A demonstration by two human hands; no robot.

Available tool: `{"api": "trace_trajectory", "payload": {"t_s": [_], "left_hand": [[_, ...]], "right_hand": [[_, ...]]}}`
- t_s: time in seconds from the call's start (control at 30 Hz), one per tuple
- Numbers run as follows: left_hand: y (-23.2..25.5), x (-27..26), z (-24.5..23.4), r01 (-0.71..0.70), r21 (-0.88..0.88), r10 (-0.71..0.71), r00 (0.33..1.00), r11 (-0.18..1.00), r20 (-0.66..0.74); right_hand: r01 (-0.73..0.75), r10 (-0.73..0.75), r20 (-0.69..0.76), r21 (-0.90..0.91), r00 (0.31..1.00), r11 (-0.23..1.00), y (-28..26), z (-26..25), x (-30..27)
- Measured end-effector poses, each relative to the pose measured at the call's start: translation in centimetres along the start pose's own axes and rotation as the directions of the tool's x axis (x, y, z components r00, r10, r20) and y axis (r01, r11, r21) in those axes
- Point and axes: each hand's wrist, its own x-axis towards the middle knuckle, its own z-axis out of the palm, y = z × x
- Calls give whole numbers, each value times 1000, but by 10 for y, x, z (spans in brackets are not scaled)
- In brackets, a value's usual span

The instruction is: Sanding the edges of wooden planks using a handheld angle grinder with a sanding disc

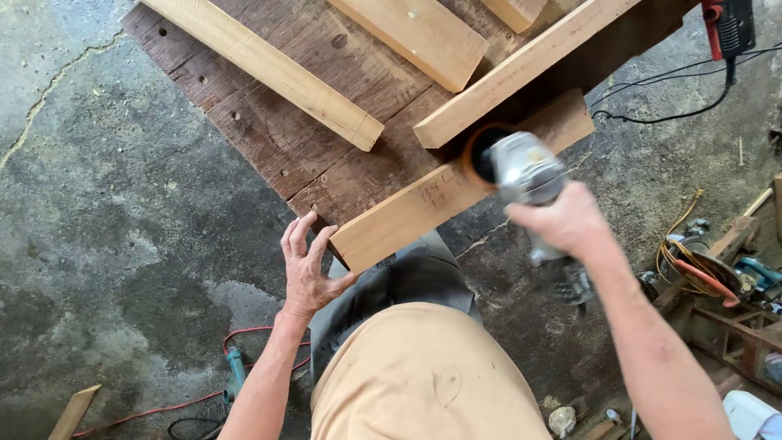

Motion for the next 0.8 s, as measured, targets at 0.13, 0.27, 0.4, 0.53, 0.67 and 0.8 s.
{"api": "trace_trajectory", "payload": {"t_s": [0.13, 0.27, 0.4, 0.53, 0.67, 0.8], "left_hand": [[2, 3, -2, -6, -24, 6, 1000, 1000, 4], [2, 2, -1, 13, -61, -12, 1000, 998, 18], [0, 2, 1, 16, -66, -15, 1000, 998, 10], [-1, 1, 2, 15, -81, -15, 1000, 997, -3], [-6, -1, 6, -7, -119, 4, 1000, 993, -29], [-9, -3, 9, -15, -151, 9, 999, 988, -39]], "right_hand": [[38, -32, -49, 126, 998, 991, 12, -10, 18], [11, -15, 42, 86, 999, 996, -5, 1, -4], [-39, 40, 127, -7, 991, 999, -29, 21, -27], [-17, 29, 123, -95, 992, 995, -41, 32, -30], [-25, 44, 137, -136, 990, 990, -54, 38, -41], [0, 25, 158, -160, 987, 987, -59, 50, -49]]}}
